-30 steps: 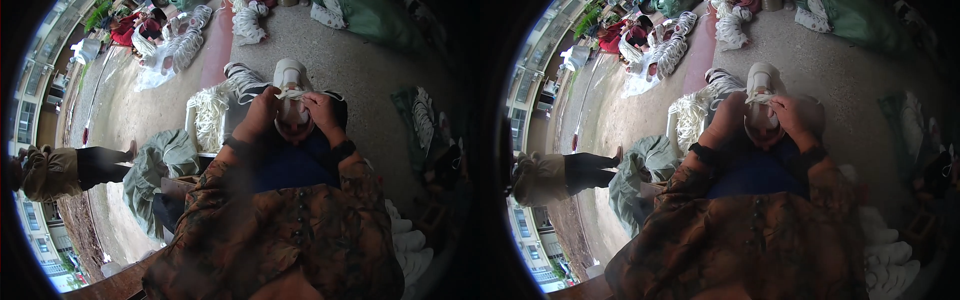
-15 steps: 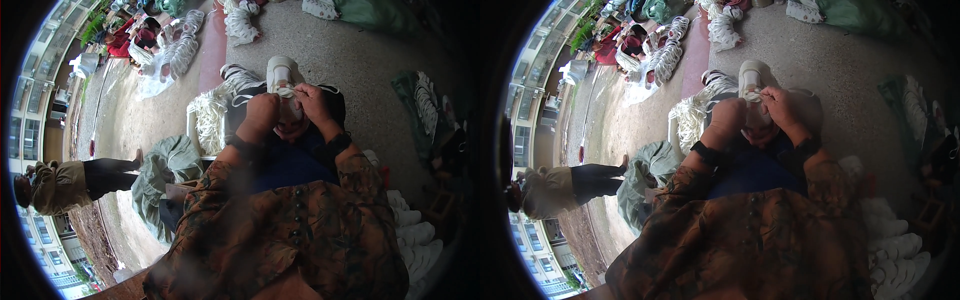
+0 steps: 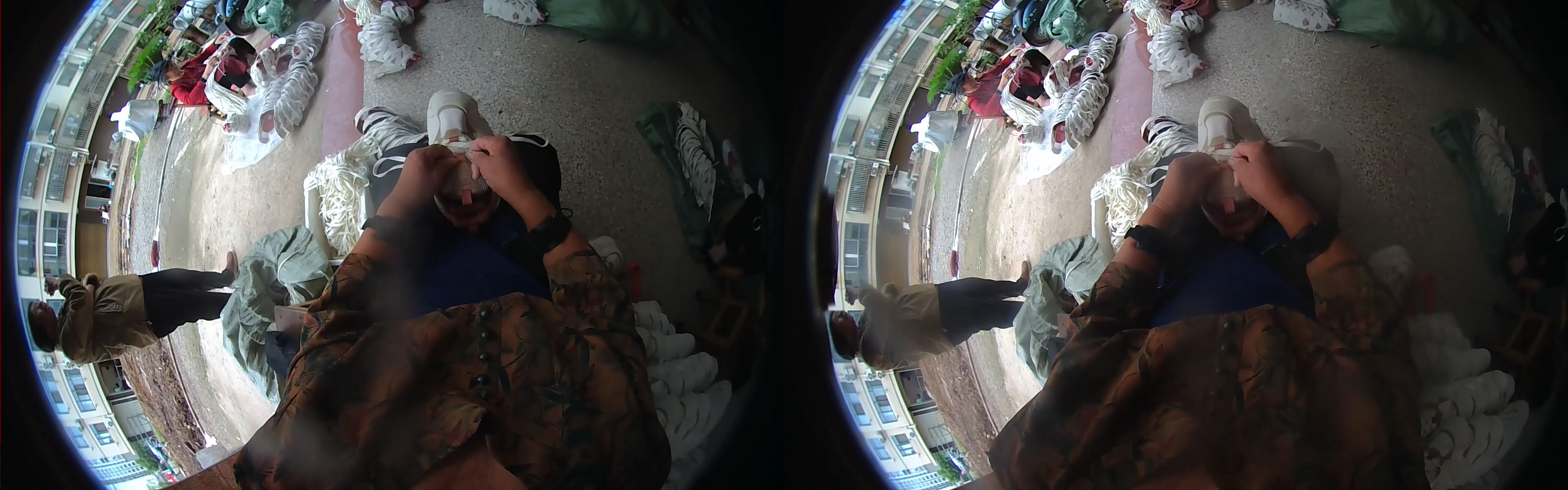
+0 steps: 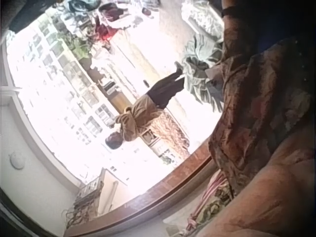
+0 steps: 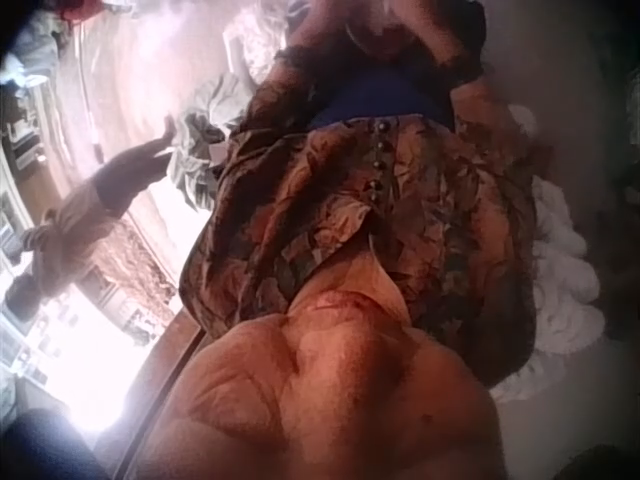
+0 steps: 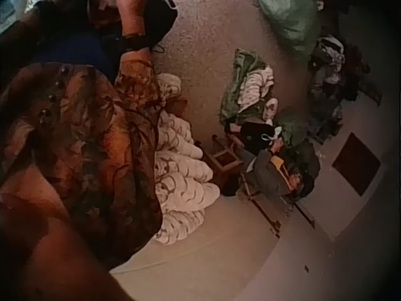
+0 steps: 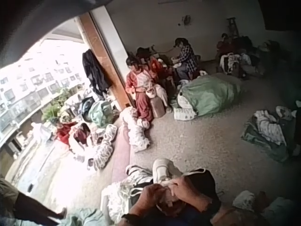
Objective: Lacing multiple pairs of white athletic shoes in a manufacturing environment.
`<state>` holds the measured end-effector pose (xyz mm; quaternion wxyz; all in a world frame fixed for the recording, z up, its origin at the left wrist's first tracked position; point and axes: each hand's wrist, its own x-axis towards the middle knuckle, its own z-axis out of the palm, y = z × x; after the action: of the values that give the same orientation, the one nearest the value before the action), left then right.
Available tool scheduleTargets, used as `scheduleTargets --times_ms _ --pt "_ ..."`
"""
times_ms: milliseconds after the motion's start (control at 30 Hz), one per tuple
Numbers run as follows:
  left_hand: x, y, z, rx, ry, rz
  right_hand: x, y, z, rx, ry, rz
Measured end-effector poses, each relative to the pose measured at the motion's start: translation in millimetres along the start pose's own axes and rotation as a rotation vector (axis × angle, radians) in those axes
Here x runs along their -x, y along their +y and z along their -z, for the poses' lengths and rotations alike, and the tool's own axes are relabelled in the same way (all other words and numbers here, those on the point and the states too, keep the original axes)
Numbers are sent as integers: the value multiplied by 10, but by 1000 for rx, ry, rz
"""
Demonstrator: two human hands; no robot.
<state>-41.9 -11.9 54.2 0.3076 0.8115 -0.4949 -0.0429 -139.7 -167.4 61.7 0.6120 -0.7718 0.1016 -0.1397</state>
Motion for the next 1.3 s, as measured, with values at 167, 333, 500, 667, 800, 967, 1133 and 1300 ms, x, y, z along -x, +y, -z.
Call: scheduleTargets --times_ms 167,333,500,667,800,967,1133,1300 --pt "107 69 59 399 46 196 -107 -49 -37 265 -64 -60" --pt "107 44 -69 393 127 142 -105 -4 -71 -181 -55 -287" --pt "150 -94 -140 -27 178 -66 -69 39 -42 -296 -77 -316" --pt "161 -34 -175 46 294 85 -104 25 -19 -292 -162 -375" --pt "99 50 -196 126 298 167 -92 2 3 -217 -175 -360" --pt "153 83 -67 266 245 183 -113 43 -89 177 -176 -156" --pt "217 121 121 176 264 67 -109 118 -30 50 -49 -138" --pt "182 215 78 148 238 77 53 109 68 -540 -80 -209"
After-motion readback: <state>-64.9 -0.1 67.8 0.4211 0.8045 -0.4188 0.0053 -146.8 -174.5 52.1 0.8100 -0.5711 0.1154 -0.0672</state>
